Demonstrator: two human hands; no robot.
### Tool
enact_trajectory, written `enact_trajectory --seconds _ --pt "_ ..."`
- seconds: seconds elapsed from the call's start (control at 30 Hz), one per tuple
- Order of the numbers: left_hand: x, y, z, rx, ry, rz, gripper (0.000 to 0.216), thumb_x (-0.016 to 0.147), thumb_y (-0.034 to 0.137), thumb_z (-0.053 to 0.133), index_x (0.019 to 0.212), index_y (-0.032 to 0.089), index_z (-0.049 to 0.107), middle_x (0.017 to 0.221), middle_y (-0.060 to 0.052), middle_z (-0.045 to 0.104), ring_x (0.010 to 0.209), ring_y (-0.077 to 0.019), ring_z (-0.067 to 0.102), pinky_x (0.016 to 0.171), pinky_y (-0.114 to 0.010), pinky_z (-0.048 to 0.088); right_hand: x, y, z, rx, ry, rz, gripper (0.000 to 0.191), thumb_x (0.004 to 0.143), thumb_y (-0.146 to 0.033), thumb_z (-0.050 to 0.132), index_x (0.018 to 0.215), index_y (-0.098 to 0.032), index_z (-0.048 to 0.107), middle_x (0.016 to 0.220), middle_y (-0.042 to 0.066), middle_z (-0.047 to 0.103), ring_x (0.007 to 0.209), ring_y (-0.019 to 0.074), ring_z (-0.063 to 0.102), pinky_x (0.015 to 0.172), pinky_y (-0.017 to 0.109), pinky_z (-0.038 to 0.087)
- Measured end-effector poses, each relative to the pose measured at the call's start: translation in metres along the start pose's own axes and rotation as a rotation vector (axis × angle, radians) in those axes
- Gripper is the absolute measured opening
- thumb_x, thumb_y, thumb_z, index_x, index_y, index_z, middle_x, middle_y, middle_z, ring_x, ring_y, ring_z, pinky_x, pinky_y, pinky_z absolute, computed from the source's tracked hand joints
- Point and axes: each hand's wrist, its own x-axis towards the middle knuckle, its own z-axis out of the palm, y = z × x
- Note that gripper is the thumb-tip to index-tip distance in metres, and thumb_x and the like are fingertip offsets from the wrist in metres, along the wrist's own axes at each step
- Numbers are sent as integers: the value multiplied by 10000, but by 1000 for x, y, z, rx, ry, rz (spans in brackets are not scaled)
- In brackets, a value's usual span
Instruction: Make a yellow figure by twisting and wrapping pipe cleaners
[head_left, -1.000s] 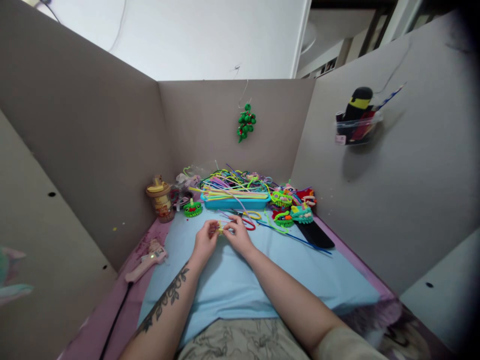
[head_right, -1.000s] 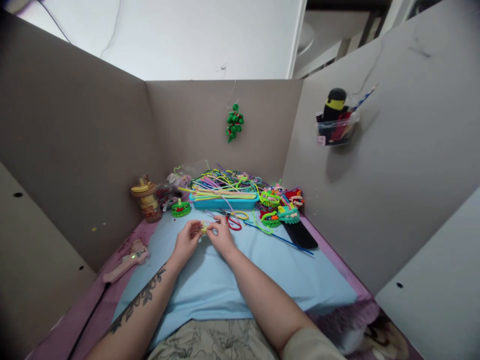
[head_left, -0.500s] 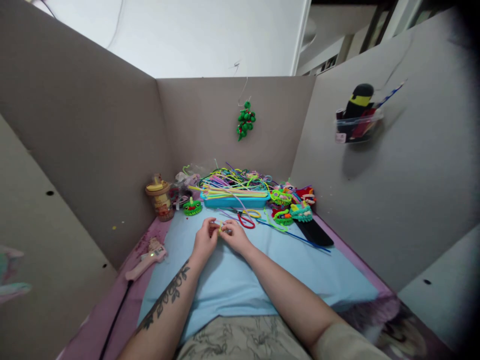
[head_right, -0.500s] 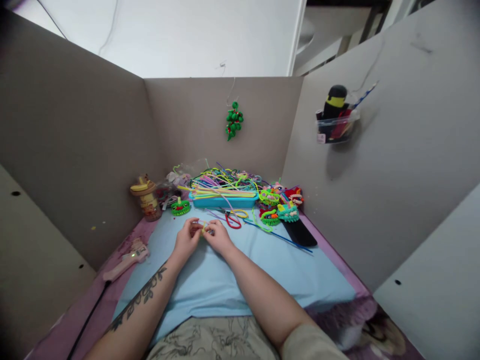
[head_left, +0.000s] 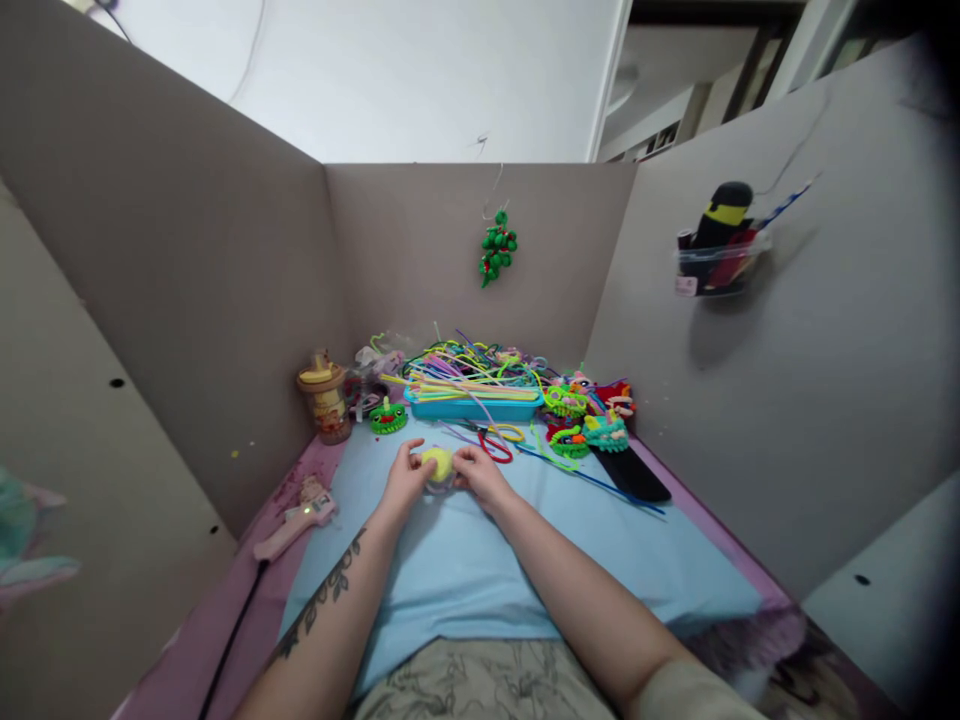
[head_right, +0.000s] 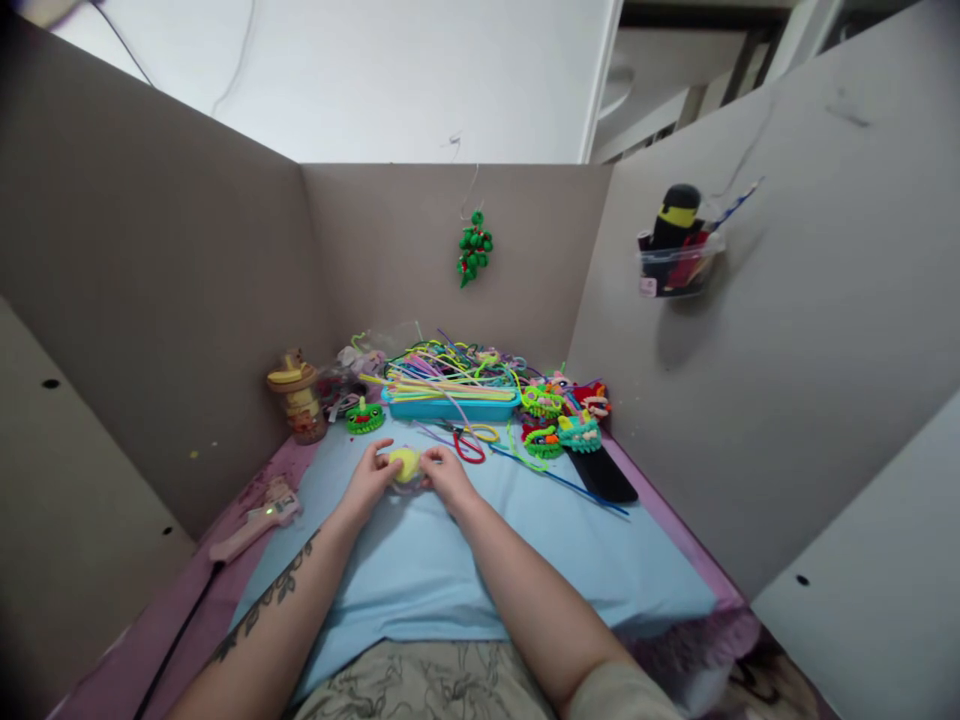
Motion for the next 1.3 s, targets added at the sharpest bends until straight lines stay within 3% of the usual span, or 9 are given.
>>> enact_trajectory --seconds 0.1,0.2,0.37,0.5,0.67,1.03,1.3 --pt "-1 -3 0 85 13 -44 525 651 331 633 1105 134 458 589 56 516 513 -104 509 518 -215 393 3 -2 -9 -130 188 -151 216 650 -354 610 762 -189 527 692 -25 543 570 99 521 486 199 444" --pt "-3 -7 2 297 -58 -6 365 708 314 567 1019 125 545 590 27 533 532 -121 516 525 -232 390 13 -8 -17 -210 280 -211 207 676 -368 559 784 -192 543 743 0 560 652 131 544 502 205 446" --pt "-10 -5 5 607 -94 210 317 810 334 445 997 142 616 886 -87 661 823 -189 597 756 -293 432 54 -25 -9 -592 227 -410 172 714 -274 498 783 -164 611 784 49 633 755 182 585 691 289 476" --pt "-19 4 5 714 -97 228 358 835 332 402 1054 135 606 1043 -113 642 987 -210 567 871 -298 401 95 -42 8 -1040 238 -495 240 759 -140 443 910 -157 630 978 89 628 949 192 562 859 286 420" --pt "-25 13 6 770 -131 226 356 847 329 374 1053 154 606 1041 -100 644 996 -202 568 871 -277 400 122 -54 20 -1564 182 -444 308 840 -106 384 1078 -184 563 1105 110 577 1022 213 522 798 282 405" --pt "-30 20 8 823 -166 203 351 851 328 379 1076 170 596 1058 -95 642 1014 -199 565 874 -271 393 139 -70 28 -1718 89 -393 254 886 -133 343 1033 -171 546 986 128 628 945 230 571 752 311 408" --pt "-31 16 8 811 -171 217 335 855 346 380 1047 186 604 1031 -100 647 992 -218 574 833 -291 399 152 -73 35 -1741 22 -386 192 853 -137 443 969 -135 595 958 164 641 878 234 611 719 315 435"
